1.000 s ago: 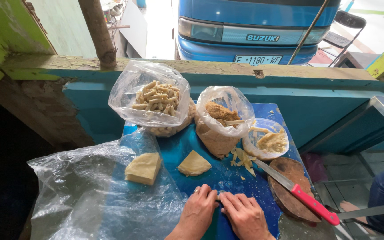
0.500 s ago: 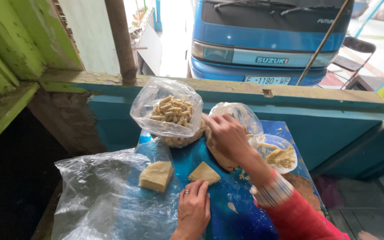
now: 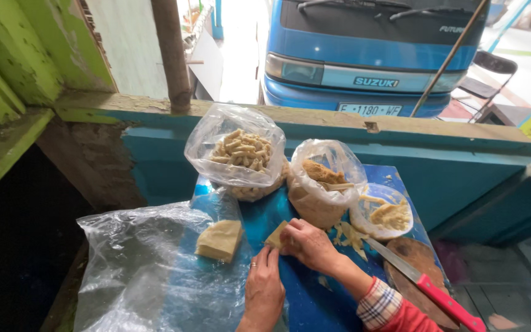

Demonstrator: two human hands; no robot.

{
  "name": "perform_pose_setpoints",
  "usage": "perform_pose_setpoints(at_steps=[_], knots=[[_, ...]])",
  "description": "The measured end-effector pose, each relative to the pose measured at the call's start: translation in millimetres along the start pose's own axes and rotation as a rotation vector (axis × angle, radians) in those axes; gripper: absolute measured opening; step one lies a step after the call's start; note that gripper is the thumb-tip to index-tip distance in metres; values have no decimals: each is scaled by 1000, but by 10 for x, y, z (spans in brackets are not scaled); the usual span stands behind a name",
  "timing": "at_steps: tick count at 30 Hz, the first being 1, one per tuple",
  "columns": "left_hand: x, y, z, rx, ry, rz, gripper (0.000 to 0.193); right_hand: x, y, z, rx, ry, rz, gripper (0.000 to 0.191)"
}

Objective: The person folds triangular pastry wrappers at a small table. They pinch filling from a plastic bag, place it on a wrapper, fold the wrapper over the filling and press the edges to seal, setting finished pieces aside while working through the stack of wrappers.

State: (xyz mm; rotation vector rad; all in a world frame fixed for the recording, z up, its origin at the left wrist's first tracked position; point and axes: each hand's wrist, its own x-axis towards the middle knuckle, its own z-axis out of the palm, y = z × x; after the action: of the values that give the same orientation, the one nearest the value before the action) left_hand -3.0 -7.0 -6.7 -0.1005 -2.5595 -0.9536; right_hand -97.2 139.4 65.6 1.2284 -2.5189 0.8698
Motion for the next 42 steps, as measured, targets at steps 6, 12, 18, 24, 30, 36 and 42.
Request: perform_pose_setpoints(at_steps=[6, 12, 18, 24, 30, 36, 42], knots=[[-11, 17, -5, 95, 17, 84, 59, 24, 270, 32, 208, -67, 207, 16], [25, 124, -33, 250, 75, 250, 66, 127, 301, 9, 360, -137, 471, 18], [41, 169, -47, 385, -115, 194, 69, 177, 375, 95, 621, 117, 448, 18], [54, 195, -100, 334, -145, 169, 71, -204, 369, -230, 725, 444, 746, 17], [55, 205, -151, 234, -84, 168, 64, -1059, -227, -307, -254, -59, 71, 23], [-203, 263, -97, 9, -162, 394, 32, -1430, -346, -99, -166, 65, -27, 48], [-309, 179, 92, 48, -132, 506, 15, -1265, 35, -623, -105, 295, 298, 32]])
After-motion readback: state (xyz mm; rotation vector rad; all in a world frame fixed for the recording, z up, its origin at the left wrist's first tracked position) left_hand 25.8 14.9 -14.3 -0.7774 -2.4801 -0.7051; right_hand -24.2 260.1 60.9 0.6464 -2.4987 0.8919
